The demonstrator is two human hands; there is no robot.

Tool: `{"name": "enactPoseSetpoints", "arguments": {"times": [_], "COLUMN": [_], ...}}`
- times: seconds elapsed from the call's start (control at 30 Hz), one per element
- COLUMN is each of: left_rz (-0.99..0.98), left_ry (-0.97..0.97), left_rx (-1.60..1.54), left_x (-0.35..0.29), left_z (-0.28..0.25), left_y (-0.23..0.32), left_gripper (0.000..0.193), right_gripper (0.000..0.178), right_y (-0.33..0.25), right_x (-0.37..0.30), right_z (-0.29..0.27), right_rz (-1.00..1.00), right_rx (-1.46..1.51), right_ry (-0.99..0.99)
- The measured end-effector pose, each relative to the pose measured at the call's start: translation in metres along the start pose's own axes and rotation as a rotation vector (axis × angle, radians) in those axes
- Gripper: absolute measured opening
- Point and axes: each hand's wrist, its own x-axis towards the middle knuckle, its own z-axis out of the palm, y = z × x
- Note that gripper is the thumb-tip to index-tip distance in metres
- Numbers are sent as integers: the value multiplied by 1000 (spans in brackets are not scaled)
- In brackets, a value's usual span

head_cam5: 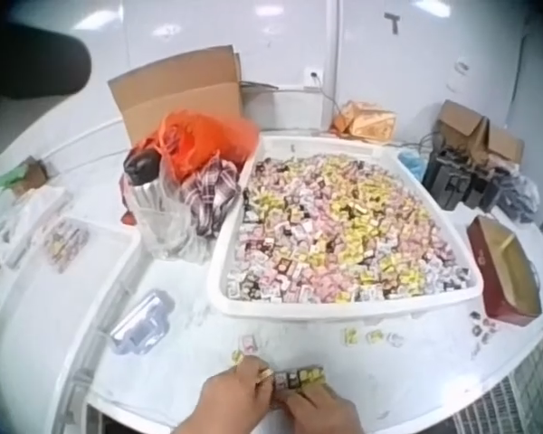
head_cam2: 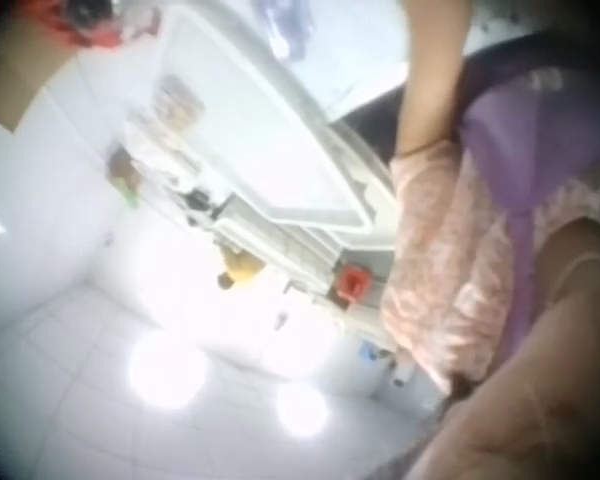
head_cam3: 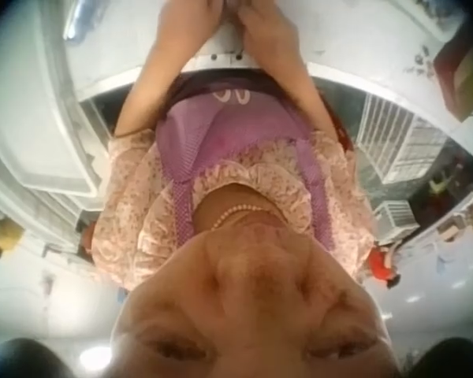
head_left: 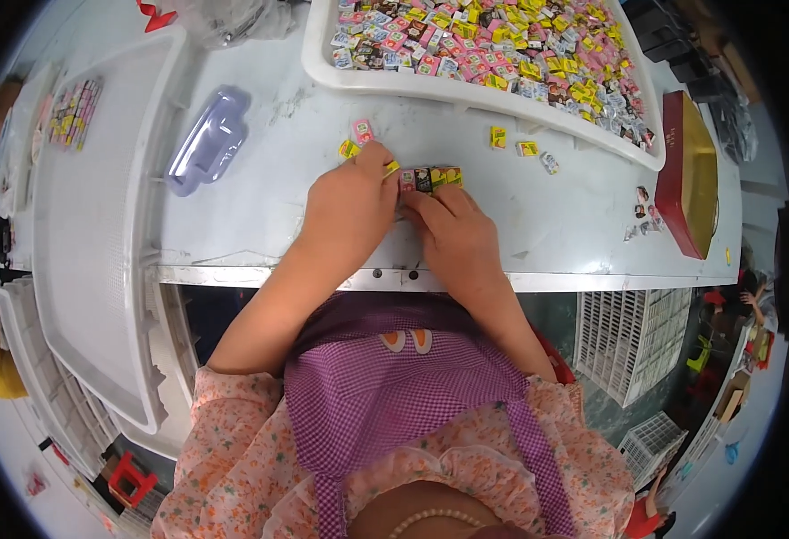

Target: Assemble small toy components by placing pieces into clear plastic containers and applying stickers.

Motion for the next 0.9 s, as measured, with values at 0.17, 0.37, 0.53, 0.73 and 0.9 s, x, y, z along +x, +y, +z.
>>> {"name": "enactPoseSetpoints", "arguments": {"times": [0.17,0.37,0.53,0.73,0.9], "left_rz": [-197,-450,-651,-491,-389], "left_ry": [-123,-291,-257,-212,-170], "left_rx": [-565,-1173,-1479,-1150,-845], "left_x": [-1,0,-8,-13,-19], "left_z": [-21,-49,-51,-45,-40], "left_y": [-18,-26,-42,-44,-40], "left_gripper": [23,30,31,30,27], "right_gripper": [20,18,21,22,25], "right_y": [18,51,62,67,32], "right_x": [27,117,148,148,122], "right_z": [-26,-56,-60,-61,-68], "right_rz": [80,-111,2,78,119], "right_rx": [57,-193,-333,-173,16], "right_ry": [145,150,-270,-298,-97]}}
